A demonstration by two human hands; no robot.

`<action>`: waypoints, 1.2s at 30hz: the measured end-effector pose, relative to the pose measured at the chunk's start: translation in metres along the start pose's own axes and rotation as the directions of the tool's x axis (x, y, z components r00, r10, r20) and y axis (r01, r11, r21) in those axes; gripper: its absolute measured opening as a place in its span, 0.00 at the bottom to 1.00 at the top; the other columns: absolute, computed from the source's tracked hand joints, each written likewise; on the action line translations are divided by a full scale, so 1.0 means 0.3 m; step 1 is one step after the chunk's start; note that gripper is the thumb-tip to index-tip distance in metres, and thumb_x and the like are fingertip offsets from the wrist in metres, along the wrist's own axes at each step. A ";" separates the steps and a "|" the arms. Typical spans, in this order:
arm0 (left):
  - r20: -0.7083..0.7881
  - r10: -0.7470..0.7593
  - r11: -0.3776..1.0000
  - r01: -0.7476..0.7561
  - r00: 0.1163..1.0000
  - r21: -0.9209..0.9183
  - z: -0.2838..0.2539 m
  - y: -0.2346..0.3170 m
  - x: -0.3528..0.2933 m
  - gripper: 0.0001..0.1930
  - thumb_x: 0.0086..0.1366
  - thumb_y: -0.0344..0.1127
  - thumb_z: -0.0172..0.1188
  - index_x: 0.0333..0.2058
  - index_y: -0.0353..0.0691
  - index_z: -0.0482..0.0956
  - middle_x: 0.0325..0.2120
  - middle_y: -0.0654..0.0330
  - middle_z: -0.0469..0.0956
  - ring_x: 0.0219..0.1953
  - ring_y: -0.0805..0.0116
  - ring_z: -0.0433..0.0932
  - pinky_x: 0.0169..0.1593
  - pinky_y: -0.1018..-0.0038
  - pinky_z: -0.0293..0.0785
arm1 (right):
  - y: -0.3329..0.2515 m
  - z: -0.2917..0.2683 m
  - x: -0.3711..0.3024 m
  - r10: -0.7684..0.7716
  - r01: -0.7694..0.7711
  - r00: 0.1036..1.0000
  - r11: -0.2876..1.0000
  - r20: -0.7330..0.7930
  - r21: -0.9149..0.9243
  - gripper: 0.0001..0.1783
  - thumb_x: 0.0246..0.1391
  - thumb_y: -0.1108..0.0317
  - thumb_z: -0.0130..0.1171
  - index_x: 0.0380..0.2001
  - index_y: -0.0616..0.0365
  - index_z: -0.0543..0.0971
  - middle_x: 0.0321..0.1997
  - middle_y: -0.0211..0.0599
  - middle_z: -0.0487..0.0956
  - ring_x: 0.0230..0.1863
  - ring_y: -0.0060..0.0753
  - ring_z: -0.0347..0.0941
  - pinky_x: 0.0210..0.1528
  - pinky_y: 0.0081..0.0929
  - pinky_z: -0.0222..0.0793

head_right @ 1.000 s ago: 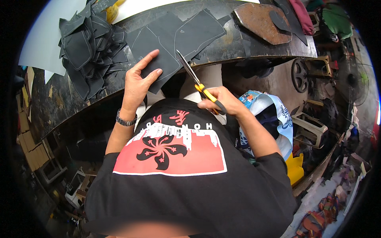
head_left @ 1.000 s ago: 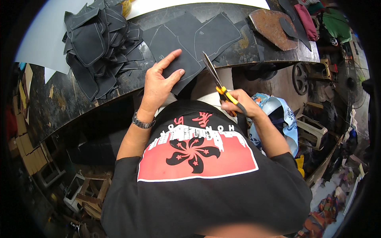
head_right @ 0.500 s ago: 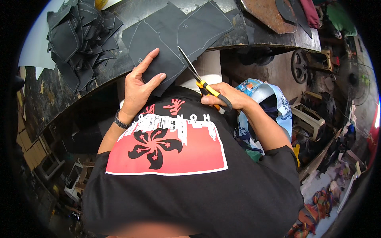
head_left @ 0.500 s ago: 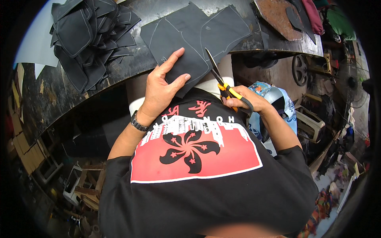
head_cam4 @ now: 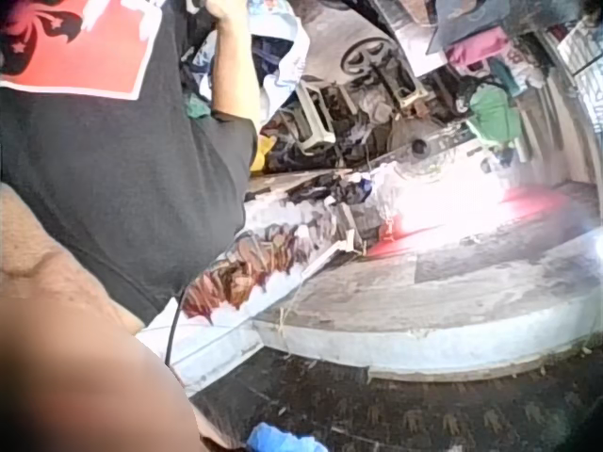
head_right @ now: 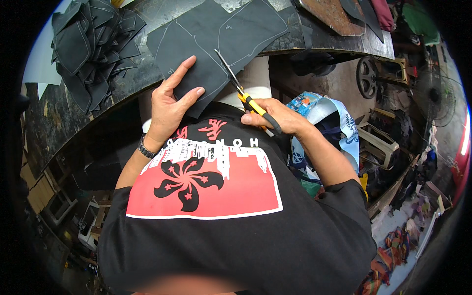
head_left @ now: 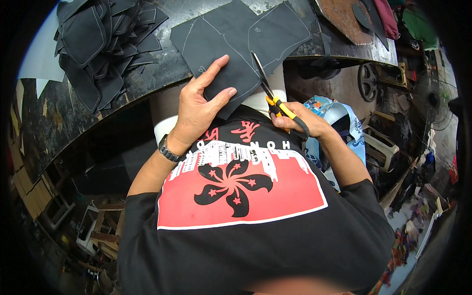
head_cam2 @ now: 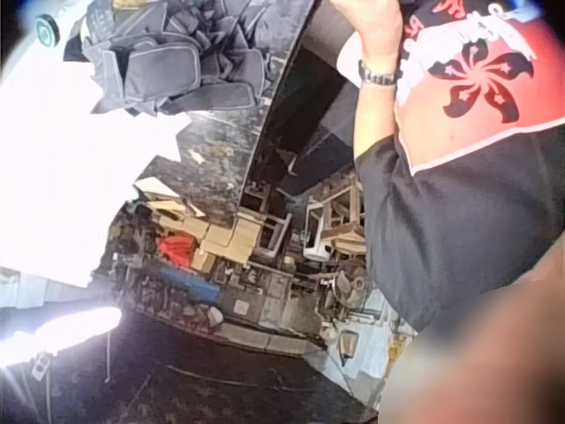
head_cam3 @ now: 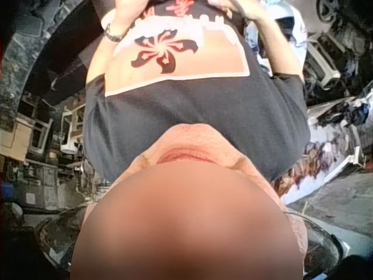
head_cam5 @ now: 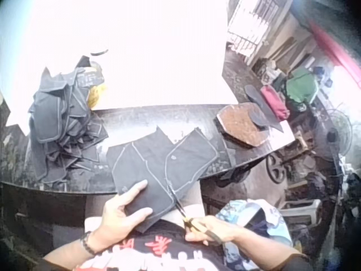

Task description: The person uses shears to cut black leather pieces along marked outlines on a workbench. They repeatedly reposition the material and trim edges to match the pattern, stacking finished pieces aside as they work.

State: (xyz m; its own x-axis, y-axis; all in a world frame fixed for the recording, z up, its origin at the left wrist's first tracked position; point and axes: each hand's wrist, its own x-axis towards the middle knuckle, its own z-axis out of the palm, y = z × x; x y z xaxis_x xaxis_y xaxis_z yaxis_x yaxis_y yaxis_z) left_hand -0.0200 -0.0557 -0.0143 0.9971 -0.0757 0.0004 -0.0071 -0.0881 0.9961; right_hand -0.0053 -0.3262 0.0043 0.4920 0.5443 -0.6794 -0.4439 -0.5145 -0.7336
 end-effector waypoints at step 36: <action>0.064 -0.038 0.984 0.048 0.997 -0.174 -0.007 -0.006 -0.033 0.35 0.56 0.22 0.66 0.63 0.33 0.65 0.61 0.54 0.69 0.59 0.72 0.69 0.62 0.76 0.63 | -0.064 0.064 -0.034 0.211 -0.199 0.970 0.975 -0.123 0.103 0.24 0.50 0.47 0.68 0.20 0.59 0.77 0.12 0.26 0.69 0.12 0.17 0.65 0.15 0.17 0.58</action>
State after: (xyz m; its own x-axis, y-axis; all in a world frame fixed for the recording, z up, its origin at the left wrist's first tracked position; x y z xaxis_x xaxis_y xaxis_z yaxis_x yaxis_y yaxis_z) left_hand -0.0299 -0.0526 -0.0158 0.9898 -0.1358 -0.0429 0.0544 0.0821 0.9951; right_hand -0.0161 -0.3092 0.0249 0.4756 0.3382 -0.8120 -0.6075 -0.5414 -0.5813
